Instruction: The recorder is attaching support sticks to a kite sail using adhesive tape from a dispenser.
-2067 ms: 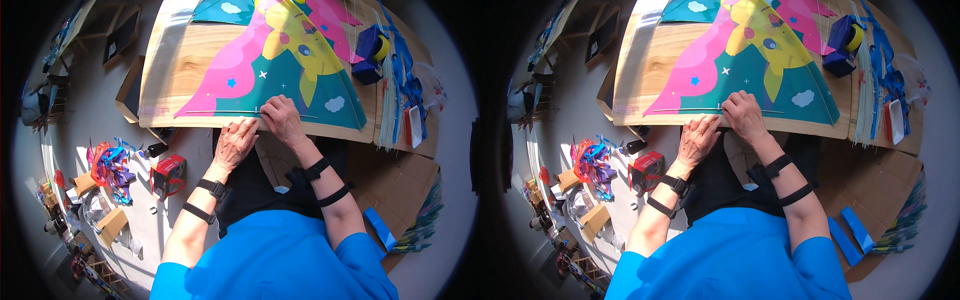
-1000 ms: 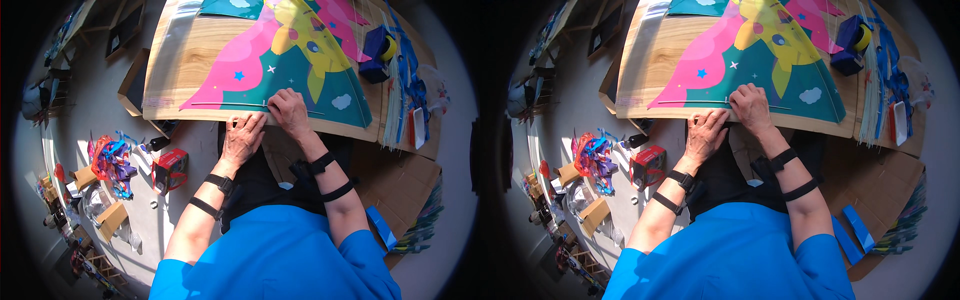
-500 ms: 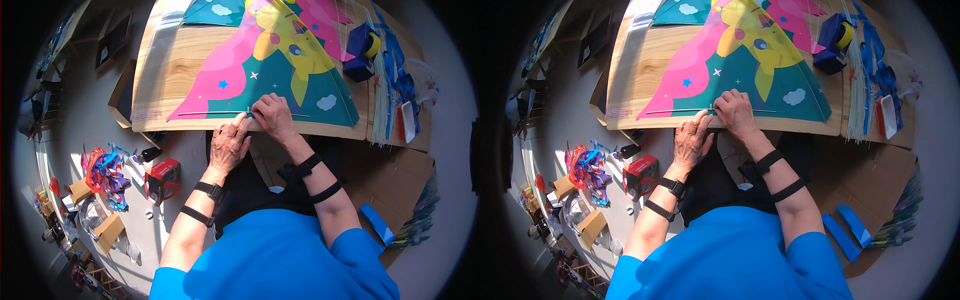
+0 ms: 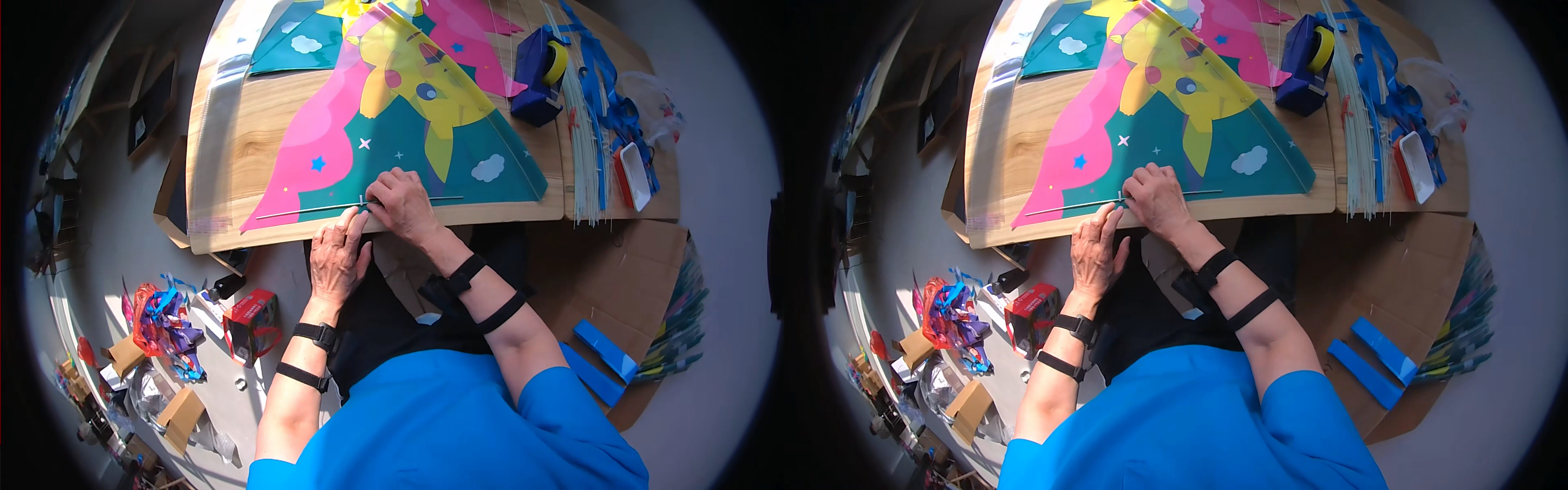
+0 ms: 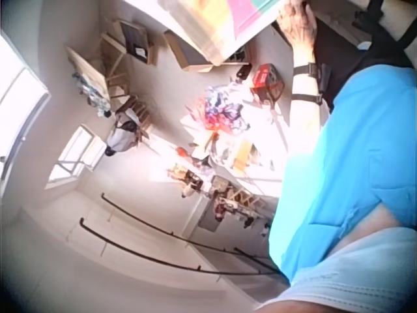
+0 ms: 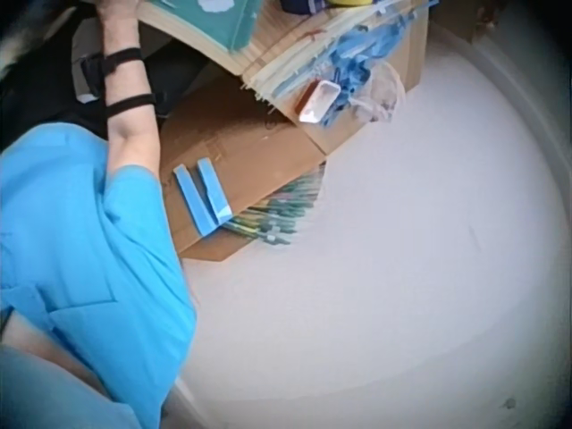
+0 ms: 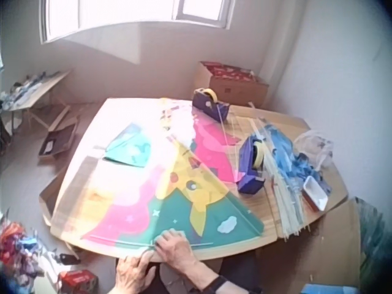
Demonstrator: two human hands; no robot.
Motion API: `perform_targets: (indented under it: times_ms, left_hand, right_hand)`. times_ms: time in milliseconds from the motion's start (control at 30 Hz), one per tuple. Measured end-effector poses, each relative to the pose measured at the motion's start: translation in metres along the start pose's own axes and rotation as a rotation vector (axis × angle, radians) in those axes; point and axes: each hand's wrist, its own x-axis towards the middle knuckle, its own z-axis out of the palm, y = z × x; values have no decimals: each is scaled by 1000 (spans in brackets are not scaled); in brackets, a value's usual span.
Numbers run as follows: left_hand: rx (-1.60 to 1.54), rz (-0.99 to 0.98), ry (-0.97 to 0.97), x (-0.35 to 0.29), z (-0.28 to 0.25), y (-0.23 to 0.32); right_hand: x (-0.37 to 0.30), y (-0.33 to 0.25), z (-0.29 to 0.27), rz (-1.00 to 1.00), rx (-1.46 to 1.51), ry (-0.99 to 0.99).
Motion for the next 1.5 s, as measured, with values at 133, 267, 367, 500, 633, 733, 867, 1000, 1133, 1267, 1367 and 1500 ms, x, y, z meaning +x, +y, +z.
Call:
perform_targets:
  times_ms: [133,267,367,500,633,733,867,1000,1133,1267,1367,1500]
  left_hand:
    - [-3,1,-3,-2,-1,-3]
    - [6,0,-13,-2,-2,-2]
    - [23,7,-29,-2,0,-4]
    - [25,-3,-17,-5,2,-3]
    - [42,-10,-39,-3,2,-1]
    - [41,-9,-53,-5,3,-4]
    - [40,-7,-59,-4,1,-2]
    - [33,-10,-66,-3,0,-1]
    - [25,-12,-60,-5,1,-2]
    - [16,-16,-60,-6,2,-3]
    - [24,-17,-62,-6,2,-3]
    - [25,-20,-69,-6,2,-3]
  right_hand:
    - [2,0,0,-24,4,-1]
    - [2,2,0,-19,-1,-34]
    - [3,1,0,-31,-17,-22]
    - [3,1,0,-40,-22,-18]
    - [2,1,-1,-30,-27,-13]
    - [4,0,1,-36,-24,-5]
    - [3,-1,-1,-29,-40,-10]
    - [4,-1,-1,-10,-49,-23]
    - [4,-1,-2,-16,-47,-33]
    - [4,-1,-3,-26,-42,-39]
    - [4,-2,-3,-20,-38,-48]
    - [4,-1,-4,-31,-37,-40]
